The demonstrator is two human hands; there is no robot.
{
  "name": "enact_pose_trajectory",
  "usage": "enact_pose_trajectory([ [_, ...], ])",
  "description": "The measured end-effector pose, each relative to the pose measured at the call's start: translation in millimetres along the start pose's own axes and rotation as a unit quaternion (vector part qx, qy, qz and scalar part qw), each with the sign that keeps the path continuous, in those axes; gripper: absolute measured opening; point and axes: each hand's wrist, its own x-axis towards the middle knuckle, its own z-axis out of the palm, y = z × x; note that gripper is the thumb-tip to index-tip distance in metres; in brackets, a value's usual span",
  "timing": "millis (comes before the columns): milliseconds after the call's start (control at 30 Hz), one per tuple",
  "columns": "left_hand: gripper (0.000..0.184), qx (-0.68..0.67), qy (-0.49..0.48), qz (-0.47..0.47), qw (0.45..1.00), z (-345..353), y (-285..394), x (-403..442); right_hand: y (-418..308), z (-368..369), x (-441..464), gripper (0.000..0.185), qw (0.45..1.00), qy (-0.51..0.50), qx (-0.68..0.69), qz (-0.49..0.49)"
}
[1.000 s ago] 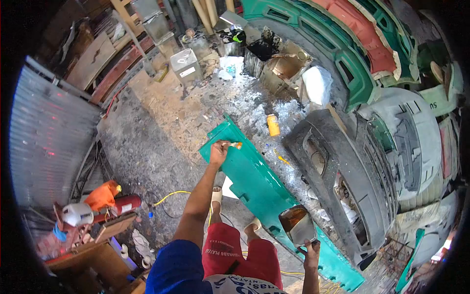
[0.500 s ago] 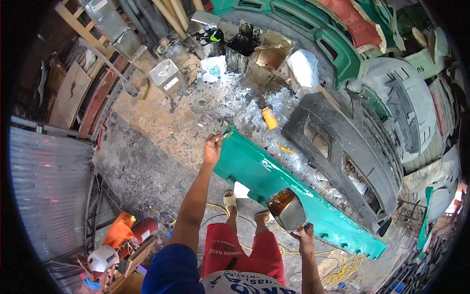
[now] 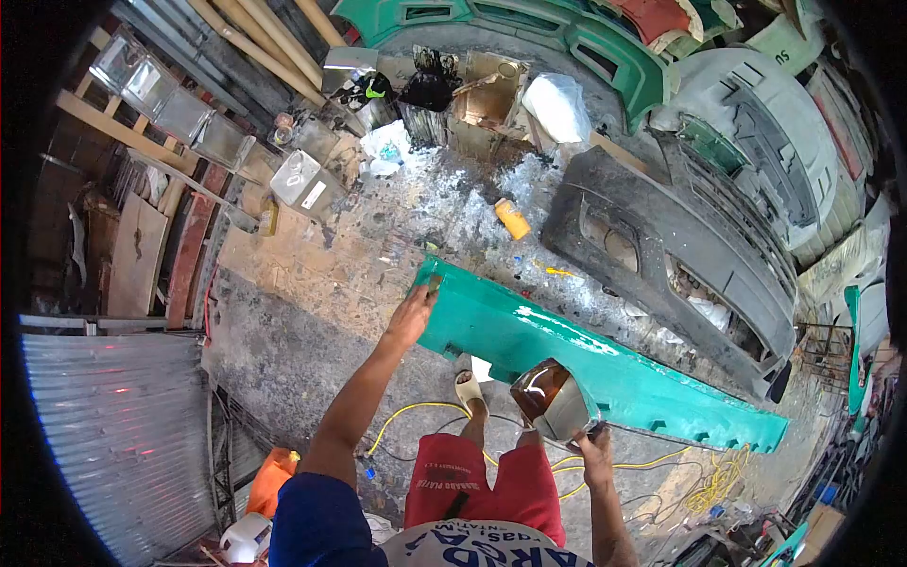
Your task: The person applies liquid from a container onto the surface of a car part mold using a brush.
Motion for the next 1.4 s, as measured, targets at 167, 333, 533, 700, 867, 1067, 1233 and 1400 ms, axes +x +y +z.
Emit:
enact_pose_trajectory([
  [167,0.038,0.043,0.054,0.062,0.996,19,-20,13,1,10,-3,0.053,0.995,0.065,0.059,-0.04],
  [333,0.035,0.035,-0.055,0.053,0.996,19,-25,-14,1,11,-12,0.05,0.994,0.079,0.073,-0.035],
  [533,0.039,-0.009,-0.049,0.039,0.998,-15,-16,-6,16,2,-10,0.059,0.999,0.031,0.009,-0.005],
  [700,0.031,0.005,0.027,0.054,0.998,-6,-29,26,14,9,-9,0.058,0.999,0.03,0.022,-0.012],
  [867,0.038,-0.044,0.009,0.001,0.999,42,-57,4,14,9,-12,0.058,0.999,0.026,0.02,-0.02],
  [1067,0.031,-0.151,-0.095,-0.061,0.982,-27,-27,-20,-3,15,-13,0.056,1.0,0.02,0.02,-0.006],
  [1233,0.037,-0.159,-0.005,-0.045,0.986,-14,-14,-5,10,12,-2,0.055,0.999,-0.004,0.033,-0.011],
  [1400,0.038,-0.076,0.023,-0.005,0.997,20,-16,14,2,22,-9,0.049,0.997,0.047,0.055,-0.035],
])
